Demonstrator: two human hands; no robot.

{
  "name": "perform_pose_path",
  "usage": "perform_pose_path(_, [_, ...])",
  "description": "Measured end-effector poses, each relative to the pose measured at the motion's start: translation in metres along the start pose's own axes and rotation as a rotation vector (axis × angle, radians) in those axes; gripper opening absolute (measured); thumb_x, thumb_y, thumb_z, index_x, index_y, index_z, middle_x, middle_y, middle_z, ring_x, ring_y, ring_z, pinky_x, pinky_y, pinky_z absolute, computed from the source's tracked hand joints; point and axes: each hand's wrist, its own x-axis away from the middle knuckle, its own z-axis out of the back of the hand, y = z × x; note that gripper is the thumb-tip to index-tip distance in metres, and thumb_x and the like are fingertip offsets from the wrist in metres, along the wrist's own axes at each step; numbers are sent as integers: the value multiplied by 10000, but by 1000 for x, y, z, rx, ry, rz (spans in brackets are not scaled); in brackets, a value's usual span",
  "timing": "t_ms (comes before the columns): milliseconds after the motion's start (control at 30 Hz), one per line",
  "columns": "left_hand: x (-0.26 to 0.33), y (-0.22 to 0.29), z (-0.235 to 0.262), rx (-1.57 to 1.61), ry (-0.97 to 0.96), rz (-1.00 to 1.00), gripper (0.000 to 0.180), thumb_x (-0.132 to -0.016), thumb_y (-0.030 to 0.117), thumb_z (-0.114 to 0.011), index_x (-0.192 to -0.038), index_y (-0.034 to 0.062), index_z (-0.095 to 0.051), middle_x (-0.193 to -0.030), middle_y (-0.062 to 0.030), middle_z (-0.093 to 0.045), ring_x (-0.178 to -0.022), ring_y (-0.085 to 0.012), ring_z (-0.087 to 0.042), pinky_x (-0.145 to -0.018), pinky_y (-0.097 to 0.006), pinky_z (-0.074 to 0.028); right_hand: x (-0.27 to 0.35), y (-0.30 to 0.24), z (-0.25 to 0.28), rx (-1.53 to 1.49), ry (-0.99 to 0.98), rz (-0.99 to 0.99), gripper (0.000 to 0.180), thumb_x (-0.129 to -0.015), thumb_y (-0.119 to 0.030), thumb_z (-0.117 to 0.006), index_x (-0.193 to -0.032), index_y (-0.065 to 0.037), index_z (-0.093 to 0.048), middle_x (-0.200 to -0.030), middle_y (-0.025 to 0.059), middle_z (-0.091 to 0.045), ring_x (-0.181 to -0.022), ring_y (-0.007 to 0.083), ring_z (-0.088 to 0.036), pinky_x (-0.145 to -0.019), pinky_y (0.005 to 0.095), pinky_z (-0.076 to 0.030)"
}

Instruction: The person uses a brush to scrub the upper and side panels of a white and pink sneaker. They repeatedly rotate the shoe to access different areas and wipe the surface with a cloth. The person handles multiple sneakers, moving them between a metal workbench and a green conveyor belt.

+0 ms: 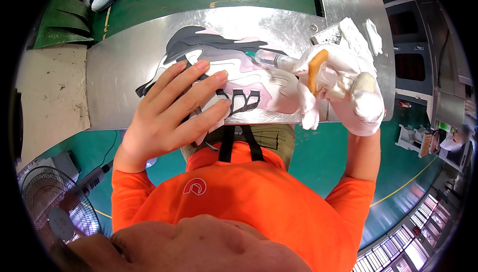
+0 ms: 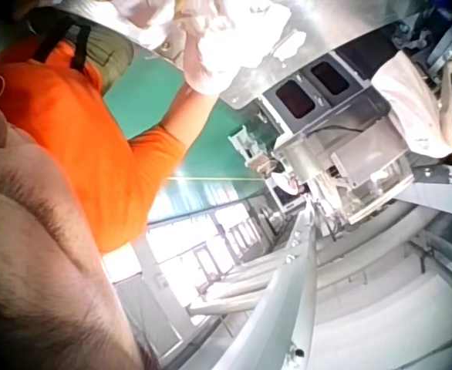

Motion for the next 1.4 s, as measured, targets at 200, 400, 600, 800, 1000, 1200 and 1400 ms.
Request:
perform_pose_path(200, [-4, 0, 0, 6, 14, 5, 226, -743, 176, -704, -961, 174, -644, -1197, -63, -642, -1154, -283, -584, -978, -429, -469, 7, 4, 11, -23, 13, 23, 858, -638, -490, -764, -1125, 162, -492, -855, 209, -607, -658, 247, -620, -570, 310, -510])
perform_pose_path(400, [-9, 0, 6, 61, -26, 19, 292, -690, 170, -755, -968, 155, -666, -1183, -73, -649, -1136, -300, -594, -956, -451, -478, 14, 9, 22, -49, 28, 56, 861, -639, -498, -765, -1114, 169, -500, -867, 204, -606, -674, 239, -616, -588, 308, -507])
perform_pose_path(600, [-15, 2, 8, 32, -47, 21, 291, -687, 156, -725, -971, 124, -672, -1177, -95, -650, -1139, -327, -591, -949, -468, -477, 23, 18, 37, -91, 51, 104, 864, -640, -505, -767, -1104, 177, -507, -880, 198, -606, -689, 230, -612, -606, 306, -504])
perform_pose_path(800, [-22, -2, 9, 10, -91, -29, 253, -736, 178, -671, -970, 84, -662, -1181, -128, -643, -1152, -340, -584, -960, -479, -466, 35, 25, 47, -135, -17, 119, 681, -683, -503, -727, -961, 87, -530, -881, 240, -577, -640, 276, -594, -550, 342, -503])
perform_pose_path(1000, [-32, 10, 12, -106, -113, -3, 220, -735, 103, -652, -953, 127, -676, -1143, -90, -658, -1066, -304, -626, -877, -426, -528, 46, 47, 59, -173, -14, 197, 619, -695, -559, -658, -835, 37, -566, -832, 263, -589, -541, 283, -576, -539, 335, -485])
perform_pose_path(1200, [-23, 41, 4, -274, -98, 48, 225, -757, 97, -649, -976, 136, -684, -1123, -118, -669, -1033, -316, -640, -834, -404, -551, 52, 66, 60, -327, -3, 231, 808, -671, -559, -689, -1010, 146, -487, -628, 206, -572, -410, 242, -543, -409, 279, -443])
perform_pose_path(1400, [-15, 64, -10, -366, -50, 84, 227, -775, 110, -667, -999, 140, -684, -1098, -150, -669, -993, -322, -650, -811, -390, -557, 63, 96, 64, -527, -14, 239, 884, -642, -528, -750, -1126, 158, -473, -685, 223, -583, -492, 277, -601, -419, 316, -498])
